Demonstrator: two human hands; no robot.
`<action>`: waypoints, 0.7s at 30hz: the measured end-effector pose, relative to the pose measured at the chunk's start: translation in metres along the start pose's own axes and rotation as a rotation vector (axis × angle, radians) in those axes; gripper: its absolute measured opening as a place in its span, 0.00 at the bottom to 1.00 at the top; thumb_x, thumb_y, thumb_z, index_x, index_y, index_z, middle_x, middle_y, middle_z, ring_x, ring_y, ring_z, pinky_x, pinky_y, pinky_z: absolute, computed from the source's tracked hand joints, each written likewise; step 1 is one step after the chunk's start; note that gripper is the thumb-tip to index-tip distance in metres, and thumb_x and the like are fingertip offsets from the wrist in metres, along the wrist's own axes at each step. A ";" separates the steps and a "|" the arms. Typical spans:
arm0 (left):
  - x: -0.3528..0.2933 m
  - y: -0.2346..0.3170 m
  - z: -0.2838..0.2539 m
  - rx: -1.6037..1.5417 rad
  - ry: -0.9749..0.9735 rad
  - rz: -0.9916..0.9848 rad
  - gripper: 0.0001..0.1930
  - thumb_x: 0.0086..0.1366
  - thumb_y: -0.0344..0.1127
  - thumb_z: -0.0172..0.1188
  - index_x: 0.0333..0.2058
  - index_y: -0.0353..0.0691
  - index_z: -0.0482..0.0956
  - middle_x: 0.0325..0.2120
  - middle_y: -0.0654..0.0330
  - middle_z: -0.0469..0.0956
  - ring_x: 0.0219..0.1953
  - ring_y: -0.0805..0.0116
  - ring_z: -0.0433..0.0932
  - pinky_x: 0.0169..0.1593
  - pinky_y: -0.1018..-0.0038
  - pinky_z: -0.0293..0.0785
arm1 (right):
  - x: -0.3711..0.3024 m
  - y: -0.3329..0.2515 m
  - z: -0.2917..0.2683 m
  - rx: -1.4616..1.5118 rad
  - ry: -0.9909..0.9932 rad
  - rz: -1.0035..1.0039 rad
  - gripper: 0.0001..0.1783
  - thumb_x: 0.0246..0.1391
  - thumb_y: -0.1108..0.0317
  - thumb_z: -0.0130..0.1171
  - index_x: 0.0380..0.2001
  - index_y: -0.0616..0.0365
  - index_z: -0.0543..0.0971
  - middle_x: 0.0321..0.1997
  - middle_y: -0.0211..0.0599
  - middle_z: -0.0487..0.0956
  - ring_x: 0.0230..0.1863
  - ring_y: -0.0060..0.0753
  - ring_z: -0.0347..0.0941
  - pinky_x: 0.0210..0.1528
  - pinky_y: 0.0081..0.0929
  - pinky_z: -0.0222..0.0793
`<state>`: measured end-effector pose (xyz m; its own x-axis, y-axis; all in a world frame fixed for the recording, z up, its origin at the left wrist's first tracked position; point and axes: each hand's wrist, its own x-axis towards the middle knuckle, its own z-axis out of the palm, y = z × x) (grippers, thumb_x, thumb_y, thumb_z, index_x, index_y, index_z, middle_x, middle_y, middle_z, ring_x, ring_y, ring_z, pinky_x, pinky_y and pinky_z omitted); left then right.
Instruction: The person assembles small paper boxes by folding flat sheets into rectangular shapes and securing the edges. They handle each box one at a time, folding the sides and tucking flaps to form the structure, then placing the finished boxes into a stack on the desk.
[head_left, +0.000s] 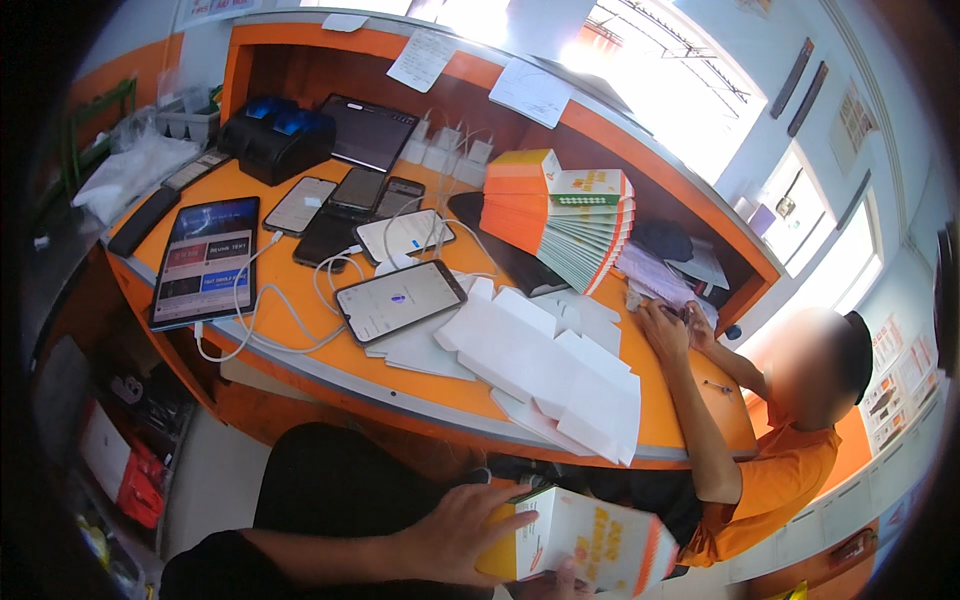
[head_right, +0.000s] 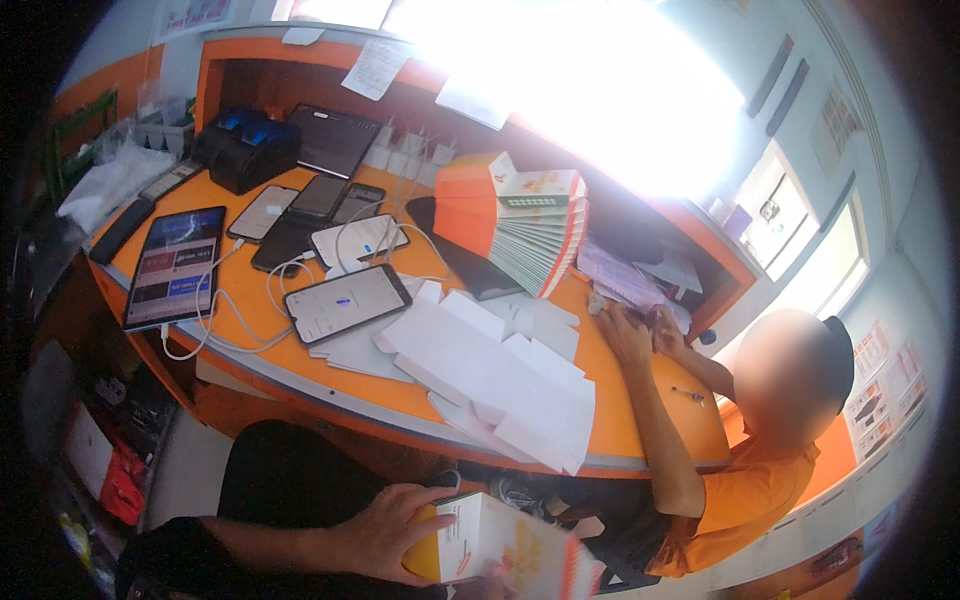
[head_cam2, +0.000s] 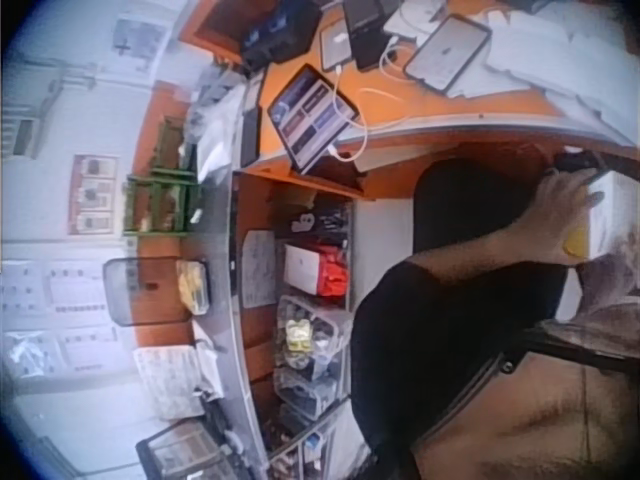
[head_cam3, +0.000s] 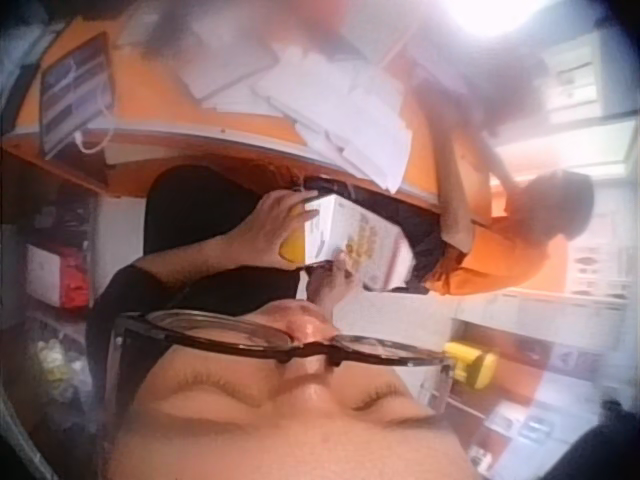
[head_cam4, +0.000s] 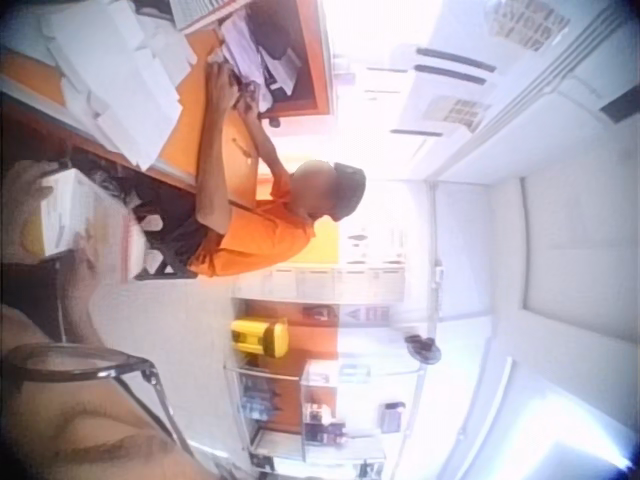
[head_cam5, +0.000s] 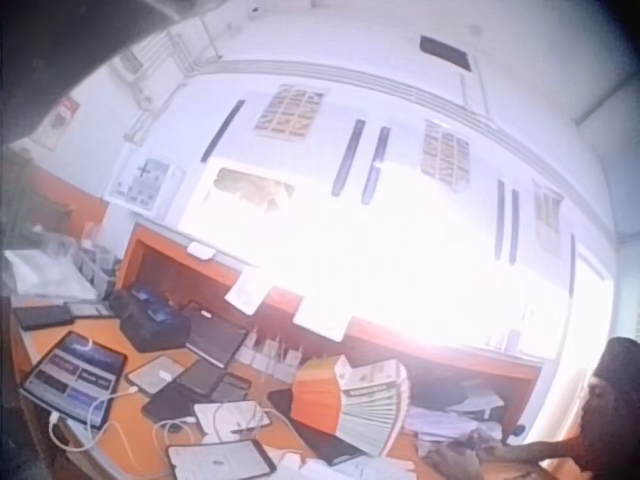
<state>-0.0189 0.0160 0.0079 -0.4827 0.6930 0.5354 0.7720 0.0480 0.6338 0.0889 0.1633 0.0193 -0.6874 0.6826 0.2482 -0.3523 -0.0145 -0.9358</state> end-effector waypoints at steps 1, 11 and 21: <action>0.003 0.002 -0.007 0.072 -0.019 0.017 0.42 0.49 0.53 0.69 0.59 0.46 0.60 0.60 0.48 0.54 0.57 0.49 0.58 0.57 0.52 0.55 | 0.001 0.009 -0.007 -0.104 -0.124 -0.137 0.26 0.49 0.82 0.55 0.54 0.63 0.70 0.59 0.49 0.69 0.58 0.56 0.66 0.59 0.47 0.61; 0.028 0.011 -0.051 0.281 -0.228 0.139 0.38 0.49 0.51 0.69 0.57 0.48 0.64 0.60 0.50 0.56 0.55 0.50 0.63 0.56 0.56 0.59 | -0.004 0.015 -0.034 -0.461 -0.762 -0.266 0.39 0.46 0.71 0.61 0.63 0.60 0.59 0.67 0.56 0.57 0.69 0.56 0.49 0.68 0.41 0.45; 0.176 0.016 -0.195 0.719 0.433 0.271 0.46 0.43 0.43 0.75 0.60 0.50 0.59 0.63 0.44 0.49 0.64 0.44 0.55 0.62 0.54 0.59 | 0.008 0.065 -0.051 -0.151 -0.526 -0.014 0.42 0.56 0.70 0.54 0.68 0.58 0.44 0.72 0.45 0.46 0.65 0.43 0.57 0.63 0.35 0.55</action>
<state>-0.1722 -0.0016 0.2206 -0.2472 0.4197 0.8733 0.8854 0.4640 0.0277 0.0925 0.2054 -0.0526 -0.9216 0.2241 0.3168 -0.2955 0.1239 -0.9473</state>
